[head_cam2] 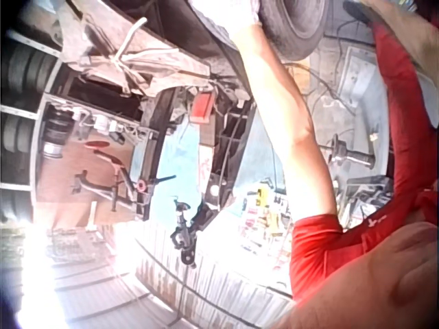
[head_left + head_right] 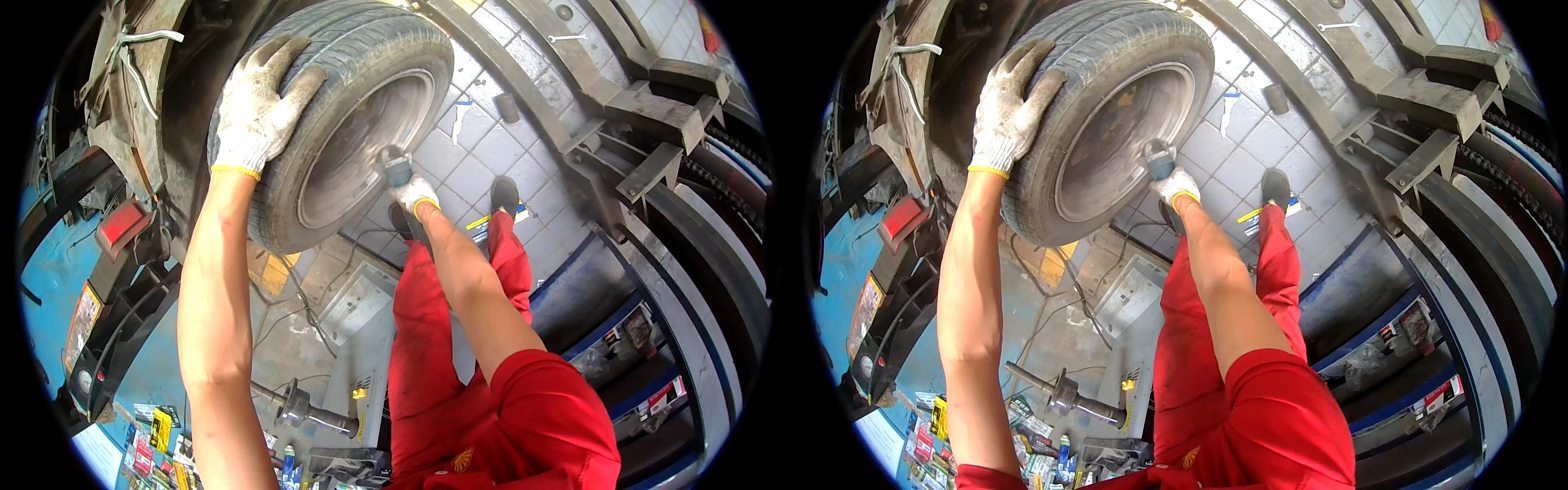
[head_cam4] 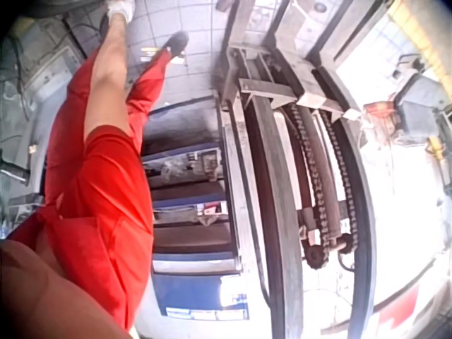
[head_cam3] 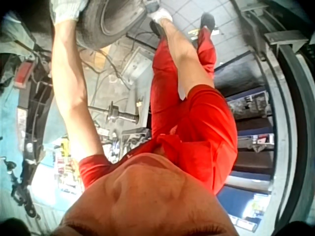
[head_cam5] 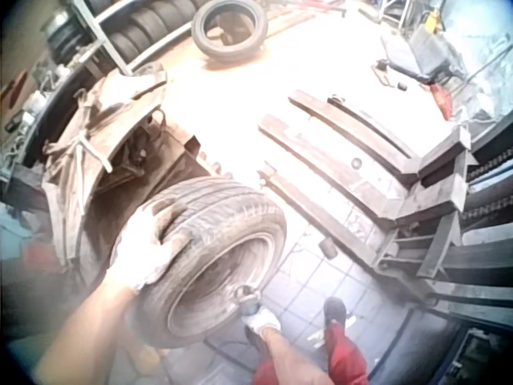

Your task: The person removes a tire from a red car, rolls it to a tire changing machine, and uses a pry bar to separate the tire bead from the rim. They then use a pneumatic tool to clean the inside of the rim.

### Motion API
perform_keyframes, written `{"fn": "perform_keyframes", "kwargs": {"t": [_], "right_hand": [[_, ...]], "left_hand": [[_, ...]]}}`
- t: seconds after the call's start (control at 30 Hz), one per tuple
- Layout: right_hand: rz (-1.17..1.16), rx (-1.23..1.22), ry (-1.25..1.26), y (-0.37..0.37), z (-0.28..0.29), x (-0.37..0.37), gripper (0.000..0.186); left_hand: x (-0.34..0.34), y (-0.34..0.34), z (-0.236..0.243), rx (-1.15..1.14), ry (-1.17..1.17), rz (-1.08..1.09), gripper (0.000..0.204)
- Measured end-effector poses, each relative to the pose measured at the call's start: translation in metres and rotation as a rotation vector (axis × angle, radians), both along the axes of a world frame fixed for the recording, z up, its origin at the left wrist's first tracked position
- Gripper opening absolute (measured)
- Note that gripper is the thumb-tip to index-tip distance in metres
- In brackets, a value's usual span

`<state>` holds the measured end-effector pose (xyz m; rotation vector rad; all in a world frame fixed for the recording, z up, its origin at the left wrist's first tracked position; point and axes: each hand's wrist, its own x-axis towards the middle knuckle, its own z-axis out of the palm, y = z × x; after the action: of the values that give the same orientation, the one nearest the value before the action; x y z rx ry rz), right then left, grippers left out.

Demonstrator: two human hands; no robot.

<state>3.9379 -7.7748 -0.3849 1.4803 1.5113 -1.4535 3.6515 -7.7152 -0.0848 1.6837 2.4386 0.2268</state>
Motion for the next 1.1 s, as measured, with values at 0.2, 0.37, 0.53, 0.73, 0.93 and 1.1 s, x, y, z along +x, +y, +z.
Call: {"fn": "perform_keyframes", "kwargs": {"t": [0.2, 0.37, 0.53, 0.73, 0.93, 1.1], "right_hand": [[0.111, -0.104, 0.156, -0.017, -0.007, 0.006, 0.070], [0.145, -0.320, 0.256, -0.023, 0.019, -0.001, 0.070], [0.060, -0.068, 0.125, -0.005, 0.000, -0.023, 0.067], [0.217, -0.109, 0.245, -0.020, -0.032, -0.039, 0.065], [0.130, -0.124, 0.144, -0.023, -0.003, -0.048, 0.070], [0.179, -0.142, 0.173, -0.012, -0.007, -0.062, 0.083]], "left_hand": [[0.000, 0.004, 0.000, 0.020, 0.006, 0.021, 0.055], [-0.001, -0.009, 0.001, 0.000, 0.013, 0.031, 0.056], [0.001, -0.017, 0.003, 0.016, -0.006, 0.014, 0.056], [0.002, -0.007, 0.000, 0.004, 0.012, 0.011, 0.055], [0.002, -0.026, -0.001, 0.008, 0.021, 0.022, 0.054], [0.000, -0.021, 0.000, 0.026, 0.005, 0.023, 0.054]]}}
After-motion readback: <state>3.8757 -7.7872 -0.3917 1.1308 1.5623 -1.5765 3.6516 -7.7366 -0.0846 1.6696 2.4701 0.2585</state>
